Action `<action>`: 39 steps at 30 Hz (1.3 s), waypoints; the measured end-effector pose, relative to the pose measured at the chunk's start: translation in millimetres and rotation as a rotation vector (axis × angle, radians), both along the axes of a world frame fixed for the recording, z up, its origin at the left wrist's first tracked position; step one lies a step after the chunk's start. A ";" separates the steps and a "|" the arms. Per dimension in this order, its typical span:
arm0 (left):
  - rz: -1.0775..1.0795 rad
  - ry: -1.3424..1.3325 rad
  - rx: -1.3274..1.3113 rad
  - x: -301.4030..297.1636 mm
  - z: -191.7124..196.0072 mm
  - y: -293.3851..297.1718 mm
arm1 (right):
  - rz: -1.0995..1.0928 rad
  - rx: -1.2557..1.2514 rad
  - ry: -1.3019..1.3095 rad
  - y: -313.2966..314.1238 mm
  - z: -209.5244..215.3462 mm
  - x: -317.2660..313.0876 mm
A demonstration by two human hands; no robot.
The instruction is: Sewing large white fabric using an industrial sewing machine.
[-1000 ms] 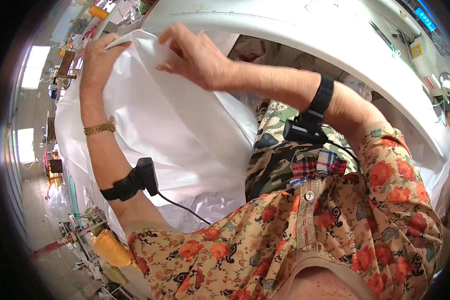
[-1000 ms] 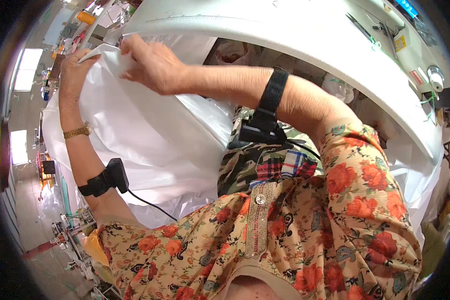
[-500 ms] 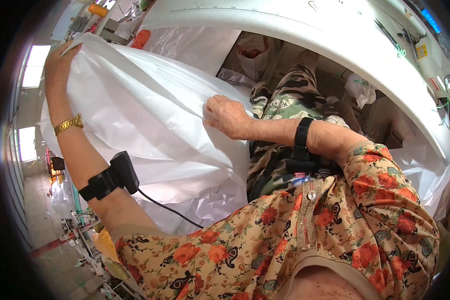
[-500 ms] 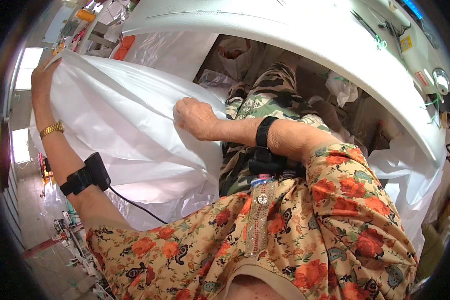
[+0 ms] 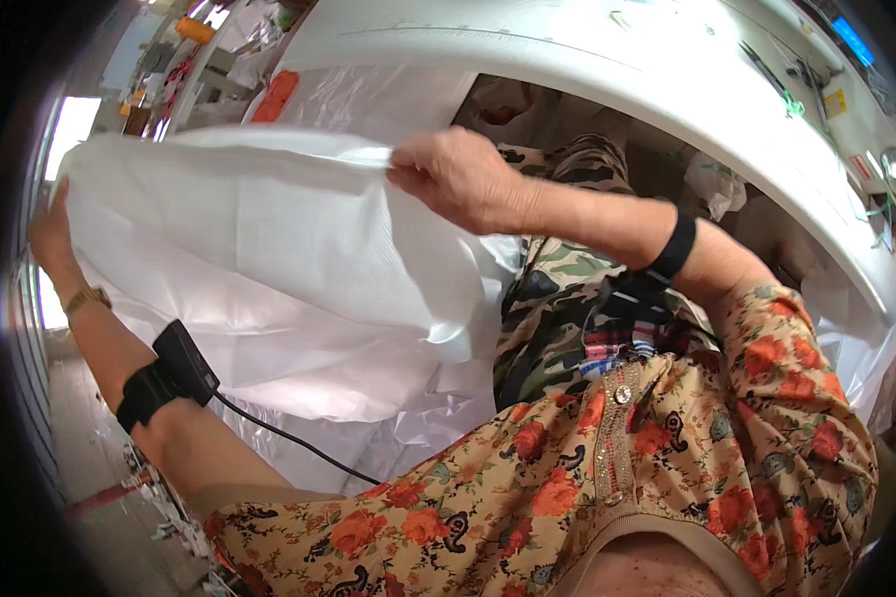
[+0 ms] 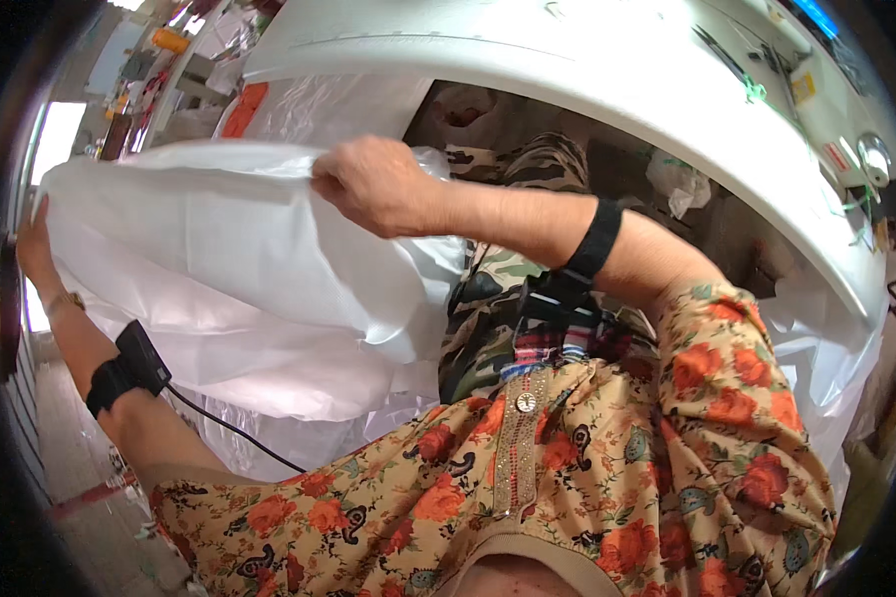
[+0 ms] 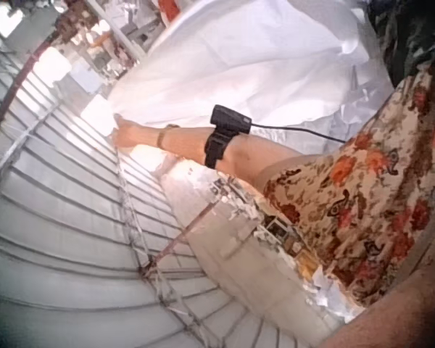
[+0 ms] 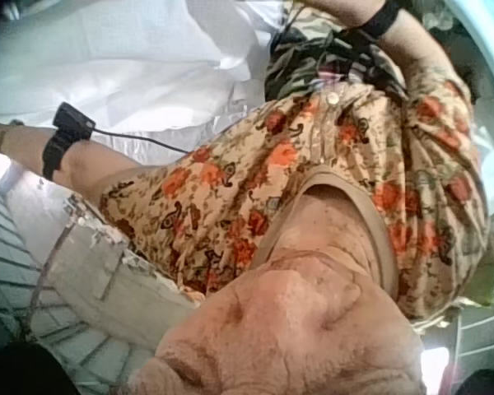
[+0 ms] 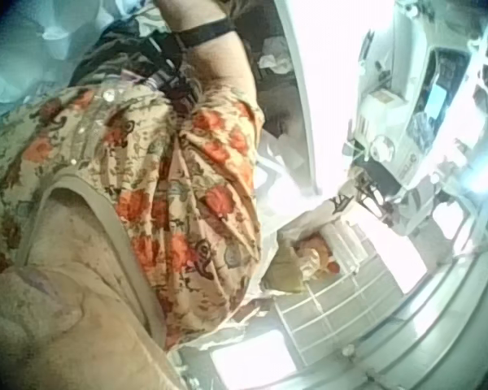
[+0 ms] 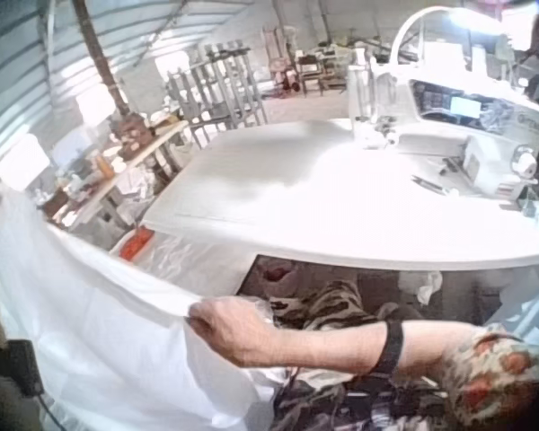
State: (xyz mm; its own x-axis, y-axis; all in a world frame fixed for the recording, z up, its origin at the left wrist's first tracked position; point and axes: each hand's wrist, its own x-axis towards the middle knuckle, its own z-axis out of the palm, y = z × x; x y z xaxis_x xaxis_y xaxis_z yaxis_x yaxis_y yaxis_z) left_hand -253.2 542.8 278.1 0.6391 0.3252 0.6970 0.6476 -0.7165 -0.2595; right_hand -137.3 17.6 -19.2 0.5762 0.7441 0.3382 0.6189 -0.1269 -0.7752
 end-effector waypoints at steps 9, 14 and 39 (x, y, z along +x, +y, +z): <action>-0.566 -0.145 -0.404 63.4 -77.8 -194.4 | -0.267 0.237 -0.309 44.5 134.4 106.5; -1.033 0.077 -0.418 90.4 -89.8 -326.2 | -0.186 0.222 -0.471 58.8 189.3 95.4; -0.768 -0.101 -0.711 99.7 -144.9 -248.9 | 0.034 0.170 0.527 -181.8 37.4 68.9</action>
State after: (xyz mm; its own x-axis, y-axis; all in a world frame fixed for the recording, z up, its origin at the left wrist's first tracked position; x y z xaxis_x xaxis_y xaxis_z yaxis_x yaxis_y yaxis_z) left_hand -153.5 293.9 133.3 0.7966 0.2121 0.5661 -0.0500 -0.9101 0.4114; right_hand -68.4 -164.2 18.2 0.6763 0.7255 0.1275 0.1429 0.0406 -0.9889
